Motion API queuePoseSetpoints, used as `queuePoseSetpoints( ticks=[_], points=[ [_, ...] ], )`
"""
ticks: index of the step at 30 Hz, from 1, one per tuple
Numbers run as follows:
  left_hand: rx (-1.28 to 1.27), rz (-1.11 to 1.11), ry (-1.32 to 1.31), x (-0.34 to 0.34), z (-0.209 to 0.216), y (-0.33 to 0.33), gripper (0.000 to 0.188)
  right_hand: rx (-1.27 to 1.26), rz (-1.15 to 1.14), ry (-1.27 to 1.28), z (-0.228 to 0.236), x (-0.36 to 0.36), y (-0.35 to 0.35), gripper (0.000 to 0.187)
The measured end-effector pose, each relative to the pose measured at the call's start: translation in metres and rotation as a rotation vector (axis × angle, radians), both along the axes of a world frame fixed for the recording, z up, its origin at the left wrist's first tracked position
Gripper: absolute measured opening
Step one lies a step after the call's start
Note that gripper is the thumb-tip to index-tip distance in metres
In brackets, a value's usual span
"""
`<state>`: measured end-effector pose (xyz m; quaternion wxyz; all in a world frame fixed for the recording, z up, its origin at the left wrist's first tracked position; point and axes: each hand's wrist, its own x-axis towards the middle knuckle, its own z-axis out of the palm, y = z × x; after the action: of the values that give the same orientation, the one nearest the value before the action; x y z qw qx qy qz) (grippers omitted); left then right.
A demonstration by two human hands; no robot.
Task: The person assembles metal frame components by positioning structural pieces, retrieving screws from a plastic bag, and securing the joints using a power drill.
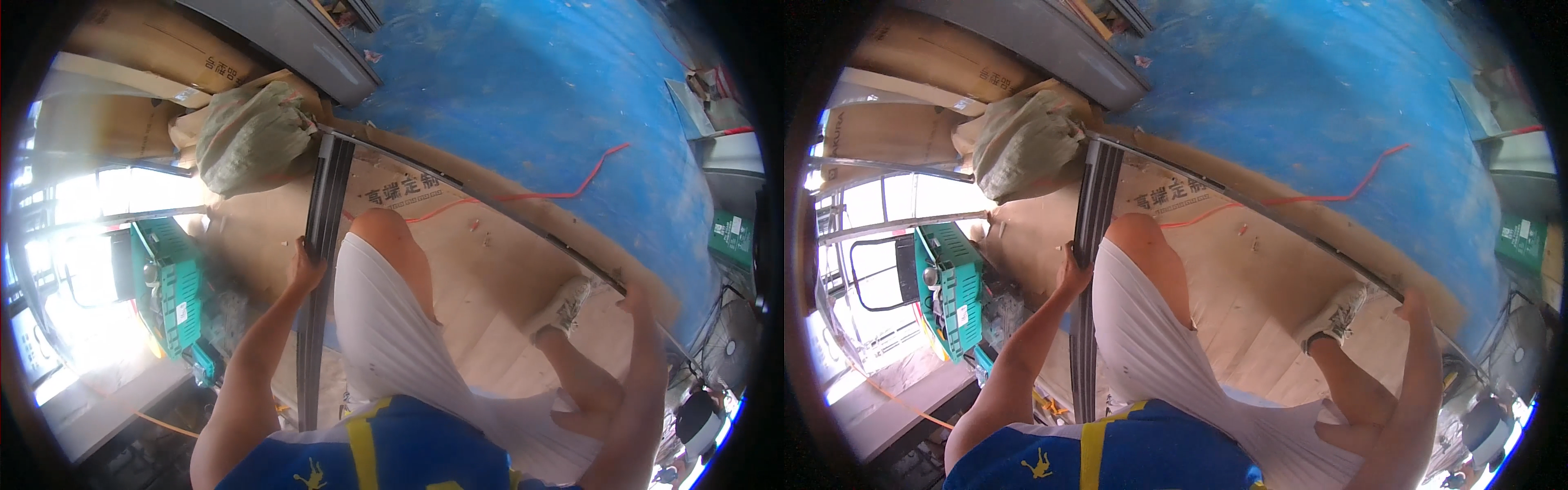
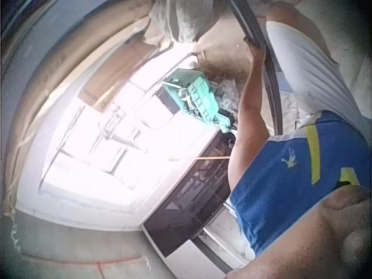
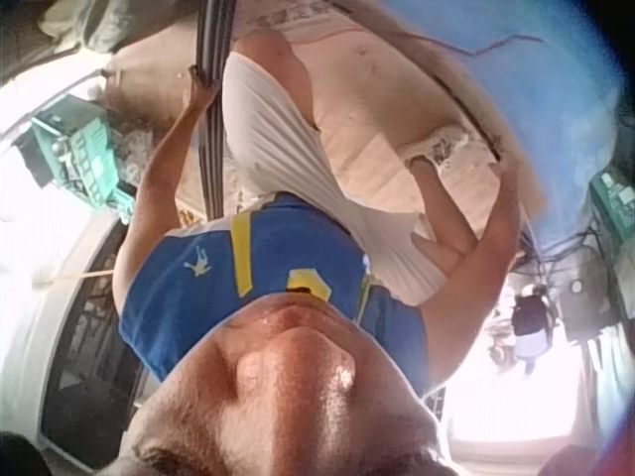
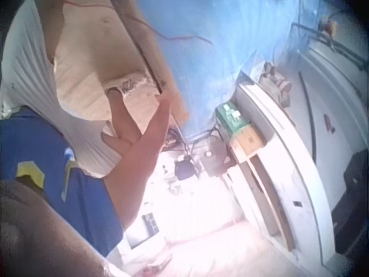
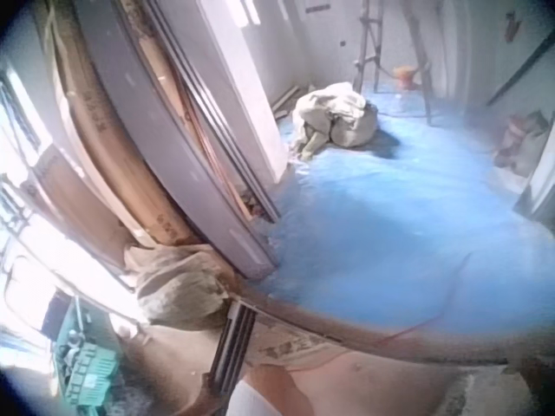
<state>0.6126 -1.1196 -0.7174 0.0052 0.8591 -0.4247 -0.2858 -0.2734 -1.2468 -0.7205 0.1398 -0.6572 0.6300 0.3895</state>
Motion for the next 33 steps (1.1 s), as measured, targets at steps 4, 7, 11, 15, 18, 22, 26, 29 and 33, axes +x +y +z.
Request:
queuePoseSetpoints(
  ticks=[4,7,11,15,18,22,26,29,33],
  points=[
    [-0.276,-0.082,-0.114,0.126,-0.075,0.048,0.081,0.116,0.071,-0.407,0.01,0.055,-0.069,0.068],
    [-0.196,-0.2,0.037,0.039,-0.106,-0.006,0.086,0.224,0.088,-0.403,0.048,0.044,-0.057,0.08],
    [-0.21,-0.267,-0.288,0.102,-0.043,-0.004,0.091,0.238,0.217,-0.469,0.072,0.103,-0.093,0.096],
    [-0.382,-0.44,-0.43,0.103,-0.029,-0.032,0.098,-0.007,0.166,-0.485,0.122,0.099,-0.1,0.094],
    [-0.568,-0.622,-0.468,0.077,-0.001,-0.075,0.102,-0.23,0.12,-0.613,0.122,0.079,-0.123,0.084],
    [-0.665,-0.817,-0.438,0.011,0.064,-0.133,0.107,-0.302,0.022,-0.728,0.153,0.078,-0.155,0.082],
    [-0.683,-1.026,-0.25,-0.139,0.178,-0.217,0.072,-0.348,-0.216,-0.807,0.228,0.064,-0.159,0.067],
    [-0.608,-1.123,-0.026,-0.235,0.255,-0.276,0.073,-0.501,-0.482,-0.876,0.269,0.023,-0.086,0.064],
    [-0.541,-1.207,0.201,-0.374,0.356,-0.303,0.072,-0.437,-0.768,-0.632,0.349,-0.001,0.081,0.058]
  ],
)
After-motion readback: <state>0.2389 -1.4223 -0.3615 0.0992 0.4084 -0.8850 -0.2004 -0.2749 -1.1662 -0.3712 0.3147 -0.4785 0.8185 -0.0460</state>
